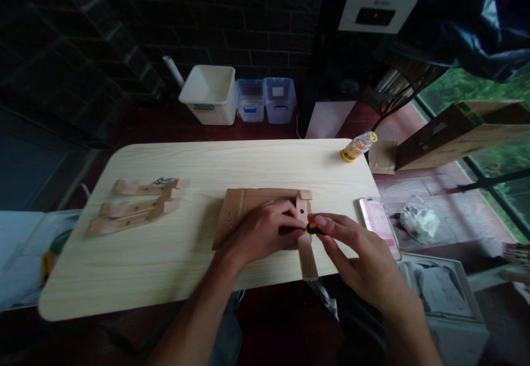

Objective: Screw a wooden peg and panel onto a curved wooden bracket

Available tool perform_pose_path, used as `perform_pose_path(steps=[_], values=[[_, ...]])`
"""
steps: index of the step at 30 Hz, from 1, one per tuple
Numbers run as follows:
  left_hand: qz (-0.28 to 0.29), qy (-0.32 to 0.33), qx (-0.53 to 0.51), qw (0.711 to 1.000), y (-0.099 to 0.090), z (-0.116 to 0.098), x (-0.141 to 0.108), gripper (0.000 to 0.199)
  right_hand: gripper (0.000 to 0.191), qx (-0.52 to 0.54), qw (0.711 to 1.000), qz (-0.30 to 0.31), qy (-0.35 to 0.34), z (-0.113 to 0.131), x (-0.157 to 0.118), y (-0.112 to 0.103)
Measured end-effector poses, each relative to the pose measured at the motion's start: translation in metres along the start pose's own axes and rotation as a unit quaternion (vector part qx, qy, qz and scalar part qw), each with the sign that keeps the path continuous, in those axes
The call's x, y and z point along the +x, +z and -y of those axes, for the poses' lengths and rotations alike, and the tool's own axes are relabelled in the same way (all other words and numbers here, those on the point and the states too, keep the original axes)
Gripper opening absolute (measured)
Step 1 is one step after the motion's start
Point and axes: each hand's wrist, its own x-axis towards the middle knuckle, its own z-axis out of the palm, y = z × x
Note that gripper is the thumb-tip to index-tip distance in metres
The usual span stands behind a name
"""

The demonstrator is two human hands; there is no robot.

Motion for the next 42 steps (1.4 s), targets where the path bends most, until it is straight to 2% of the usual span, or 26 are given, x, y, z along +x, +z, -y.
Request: perform_pose_path(steps=[17, 27, 32, 42], values=[[0.0, -0.019, 0.008, 1.0, 0.003, 0.004, -0.001, 0.015, 0.066, 0.0, 1.0, -0.011, -0.017, 0.0, 0.004, 0.003], [-0.01, -0.008, -0.001, 1.0, 0.003, 0.006, 0.0, 0.017, 0.073, 0.042, 0.998, 0.044, 0.02, 0.005, 0.002, 0.0], [-0.003, -0.011, 0.002, 1.0, 0.004, 0.005, 0.0, 0.018, 0.073, 0.049, 0.998, 0.042, 0.028, 0.0, -0.001, 0.001], [-0.005, -0.009, 0.009, 1.0, 0.007, 0.008, 0.0, 0.016, 0.072, 0.02, 1.0, 0.016, -0.009, -0.005, 0.002, 0.001]])
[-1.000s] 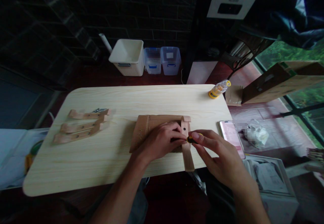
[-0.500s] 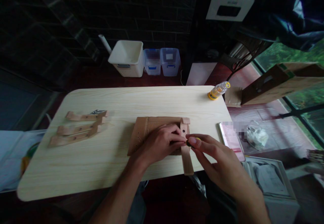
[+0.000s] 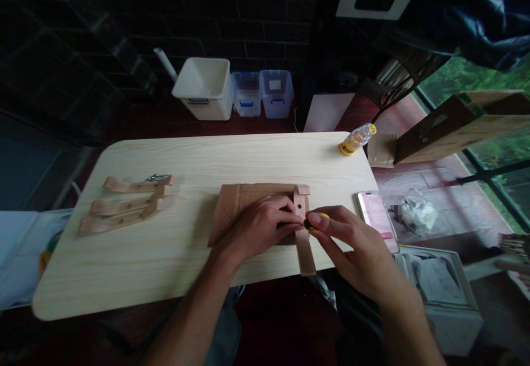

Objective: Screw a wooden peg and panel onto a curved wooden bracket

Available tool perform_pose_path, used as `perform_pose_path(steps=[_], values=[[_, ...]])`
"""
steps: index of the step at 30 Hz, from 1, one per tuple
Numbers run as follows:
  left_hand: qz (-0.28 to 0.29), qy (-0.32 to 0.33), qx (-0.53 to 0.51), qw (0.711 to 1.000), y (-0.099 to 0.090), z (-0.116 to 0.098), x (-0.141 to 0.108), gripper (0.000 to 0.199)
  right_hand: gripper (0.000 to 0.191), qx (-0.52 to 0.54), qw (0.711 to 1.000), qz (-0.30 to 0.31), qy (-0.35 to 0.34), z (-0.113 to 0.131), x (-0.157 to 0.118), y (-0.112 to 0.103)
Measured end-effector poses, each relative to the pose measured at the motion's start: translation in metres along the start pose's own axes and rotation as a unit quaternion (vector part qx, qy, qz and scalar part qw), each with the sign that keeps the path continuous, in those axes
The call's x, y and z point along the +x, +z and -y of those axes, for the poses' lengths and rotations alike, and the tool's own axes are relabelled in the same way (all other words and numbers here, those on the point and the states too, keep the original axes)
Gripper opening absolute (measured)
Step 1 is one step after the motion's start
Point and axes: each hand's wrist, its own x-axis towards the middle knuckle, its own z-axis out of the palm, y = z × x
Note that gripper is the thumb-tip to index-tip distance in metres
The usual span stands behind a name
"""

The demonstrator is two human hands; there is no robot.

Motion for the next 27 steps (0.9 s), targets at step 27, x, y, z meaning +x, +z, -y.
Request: perform_pose_path(steps=[27], values=[[0.001, -0.002, -0.007, 1.0, 0.0, -0.001, 0.001, 0.015, 0.063, -0.04, 0.999, 0.003, 0.01, -0.004, -0.004, 0.005]])
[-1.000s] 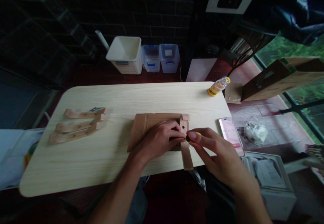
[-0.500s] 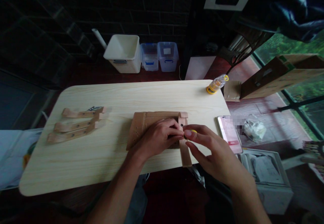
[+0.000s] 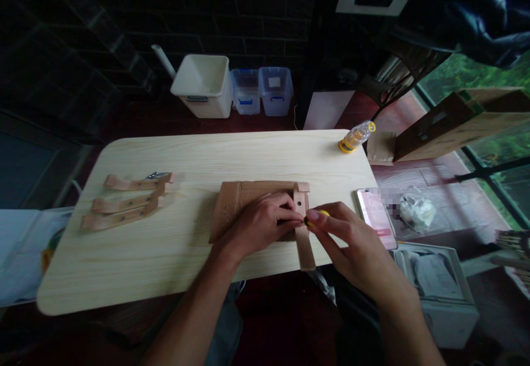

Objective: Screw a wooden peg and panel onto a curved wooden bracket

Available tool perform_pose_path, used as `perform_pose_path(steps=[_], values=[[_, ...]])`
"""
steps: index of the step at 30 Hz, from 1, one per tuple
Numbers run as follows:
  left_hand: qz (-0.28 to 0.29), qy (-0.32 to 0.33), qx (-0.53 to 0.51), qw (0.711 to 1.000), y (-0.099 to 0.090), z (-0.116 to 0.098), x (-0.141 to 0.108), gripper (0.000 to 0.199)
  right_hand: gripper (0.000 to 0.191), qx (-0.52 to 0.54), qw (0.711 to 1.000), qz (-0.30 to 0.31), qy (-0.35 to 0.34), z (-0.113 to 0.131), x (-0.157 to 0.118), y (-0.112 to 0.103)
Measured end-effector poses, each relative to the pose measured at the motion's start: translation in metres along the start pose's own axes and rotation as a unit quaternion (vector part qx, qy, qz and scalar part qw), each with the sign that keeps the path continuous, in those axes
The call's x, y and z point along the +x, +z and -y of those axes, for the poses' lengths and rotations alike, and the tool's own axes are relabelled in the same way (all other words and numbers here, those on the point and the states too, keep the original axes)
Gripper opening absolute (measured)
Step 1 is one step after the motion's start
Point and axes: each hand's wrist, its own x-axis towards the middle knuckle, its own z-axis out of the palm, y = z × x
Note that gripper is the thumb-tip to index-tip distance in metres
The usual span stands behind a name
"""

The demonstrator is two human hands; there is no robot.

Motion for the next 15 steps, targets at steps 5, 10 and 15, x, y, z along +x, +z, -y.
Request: perform_pose_path(steps=[5, 10, 15], values=[[0.003, -0.002, 0.004, 1.0, 0.001, 0.002, -0.001, 0.016, 0.063, 0.004, 1.0, -0.005, -0.014, 0.003, 0.002, 0.003], [-0.006, 0.0, -0.01, 1.0, 0.0, 0.001, -0.002, 0.015, 0.066, 0.045, 0.999, 0.006, -0.011, 0.011, 0.005, 0.004], [-0.007, 0.001, -0.015, 1.0, -0.001, -0.001, -0.001, 0.015, 0.068, 0.009, 1.0, 0.018, 0.011, 0.011, 0.002, 0.001]])
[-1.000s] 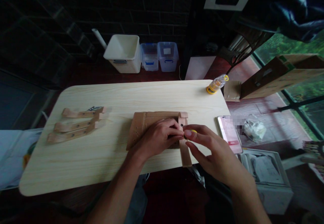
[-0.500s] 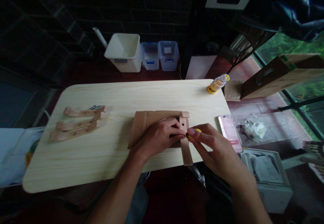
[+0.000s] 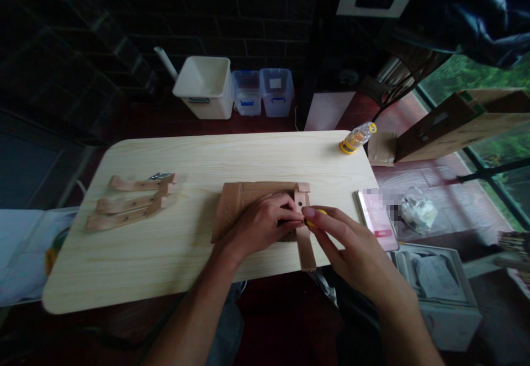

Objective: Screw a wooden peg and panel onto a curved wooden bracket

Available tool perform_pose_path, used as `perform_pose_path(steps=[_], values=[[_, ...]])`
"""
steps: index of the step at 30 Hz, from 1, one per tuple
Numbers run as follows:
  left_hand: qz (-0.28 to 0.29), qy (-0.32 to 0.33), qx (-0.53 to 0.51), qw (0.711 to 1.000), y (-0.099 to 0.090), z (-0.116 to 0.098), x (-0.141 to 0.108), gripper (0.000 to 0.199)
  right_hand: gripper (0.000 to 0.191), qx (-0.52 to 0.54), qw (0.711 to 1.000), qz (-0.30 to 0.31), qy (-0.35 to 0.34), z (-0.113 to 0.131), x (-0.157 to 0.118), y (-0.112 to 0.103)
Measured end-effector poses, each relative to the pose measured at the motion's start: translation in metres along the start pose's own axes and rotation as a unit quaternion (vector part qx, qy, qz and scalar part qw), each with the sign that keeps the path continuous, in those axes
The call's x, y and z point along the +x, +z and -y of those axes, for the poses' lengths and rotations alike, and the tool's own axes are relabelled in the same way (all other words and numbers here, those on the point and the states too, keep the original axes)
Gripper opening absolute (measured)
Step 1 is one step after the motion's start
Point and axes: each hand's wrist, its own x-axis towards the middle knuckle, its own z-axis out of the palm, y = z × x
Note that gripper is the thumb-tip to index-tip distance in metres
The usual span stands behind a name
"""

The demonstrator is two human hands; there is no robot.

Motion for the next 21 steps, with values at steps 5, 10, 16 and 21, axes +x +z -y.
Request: perform_pose_path(steps=[5, 10, 16, 21], values=[[0.004, -0.006, 0.0, 1.0, -0.001, -0.001, 0.001, 0.014, 0.066, -0.024, 1.0, -0.015, -0.004, -0.005, -0.001, 0.0], [0.012, -0.009, 0.016, 1.0, -0.002, -0.001, 0.001, 0.013, 0.064, -0.019, 0.999, -0.032, -0.03, -0.007, 0.0, 0.004], [0.007, -0.005, 0.03, 1.0, 0.0, 0.0, 0.0, 0.011, 0.057, -0.017, 0.998, -0.054, -0.027, -0.011, 0.0, 0.007], [-0.001, 0.004, 0.014, 1.0, 0.002, 0.001, 0.0, 0.012, 0.061, -0.002, 0.998, -0.051, -0.023, -0.009, 0.002, 0.006]])
